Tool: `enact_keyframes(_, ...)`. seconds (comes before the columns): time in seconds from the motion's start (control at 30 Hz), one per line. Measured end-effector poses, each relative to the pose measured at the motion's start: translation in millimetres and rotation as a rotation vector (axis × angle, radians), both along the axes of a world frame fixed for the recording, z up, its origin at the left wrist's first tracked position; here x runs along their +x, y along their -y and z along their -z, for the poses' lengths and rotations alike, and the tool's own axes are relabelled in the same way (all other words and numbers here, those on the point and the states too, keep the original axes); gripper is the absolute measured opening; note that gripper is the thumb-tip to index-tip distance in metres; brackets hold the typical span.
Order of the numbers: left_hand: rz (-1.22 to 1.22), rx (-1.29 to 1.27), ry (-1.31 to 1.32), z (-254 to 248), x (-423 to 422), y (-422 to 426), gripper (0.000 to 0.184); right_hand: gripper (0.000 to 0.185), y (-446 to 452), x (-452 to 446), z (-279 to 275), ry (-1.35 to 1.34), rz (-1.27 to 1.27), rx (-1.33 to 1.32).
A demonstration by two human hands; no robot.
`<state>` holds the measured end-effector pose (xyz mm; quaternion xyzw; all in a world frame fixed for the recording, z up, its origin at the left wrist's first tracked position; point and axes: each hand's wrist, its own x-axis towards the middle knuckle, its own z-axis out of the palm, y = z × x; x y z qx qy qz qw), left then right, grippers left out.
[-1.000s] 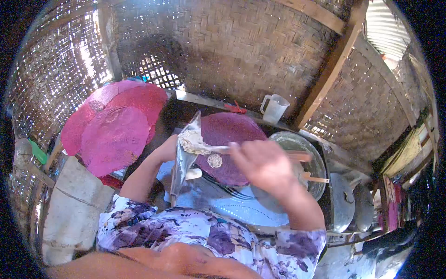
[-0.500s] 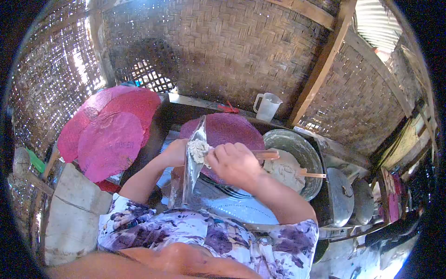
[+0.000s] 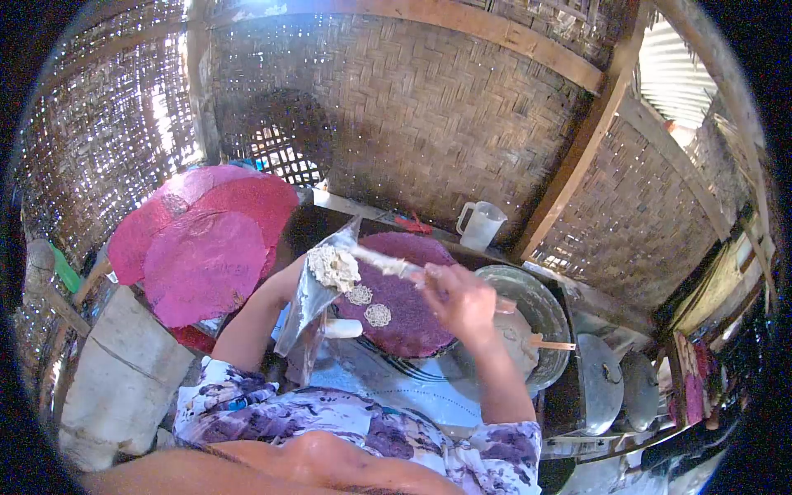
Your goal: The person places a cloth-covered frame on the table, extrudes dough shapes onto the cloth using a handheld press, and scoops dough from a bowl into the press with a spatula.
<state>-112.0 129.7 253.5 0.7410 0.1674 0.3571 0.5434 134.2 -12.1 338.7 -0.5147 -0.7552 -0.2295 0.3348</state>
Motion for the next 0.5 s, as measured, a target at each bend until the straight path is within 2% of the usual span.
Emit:
enact_keyframes(0.07,0.009,-0.234,0.080,-6,-4,2,0.046,0.025,1,3,13,-0.032,-0.058,-0.087)
enact_keyframes(0.1,-0.005,-0.107,0.037,-4,-6,-1,0.044,0.025,2,5,15,-0.046,-0.093,-0.123)
enact_keyframes(0.2,-0.034,-0.375,0.149,0,-10,0,0.025,0.025,7,6,17,-0.073,-0.154,-0.226)
enact_keyframes(0.33,-0.158,0.178,-0.048,3,-15,-4,0.029,0.024,11,2,14,-0.170,-0.241,-0.329)
enact_keyframes(0.43,-0.187,0.176,-0.162,8,-14,-4,0.033,0.023,17,-1,2,-0.228,-0.230,-0.463)
enact_keyframes(0.5,-0.290,0.336,-0.281,-5,-13,8,0.035,0.022,18,1,-6,-0.203,-0.213,-0.477)
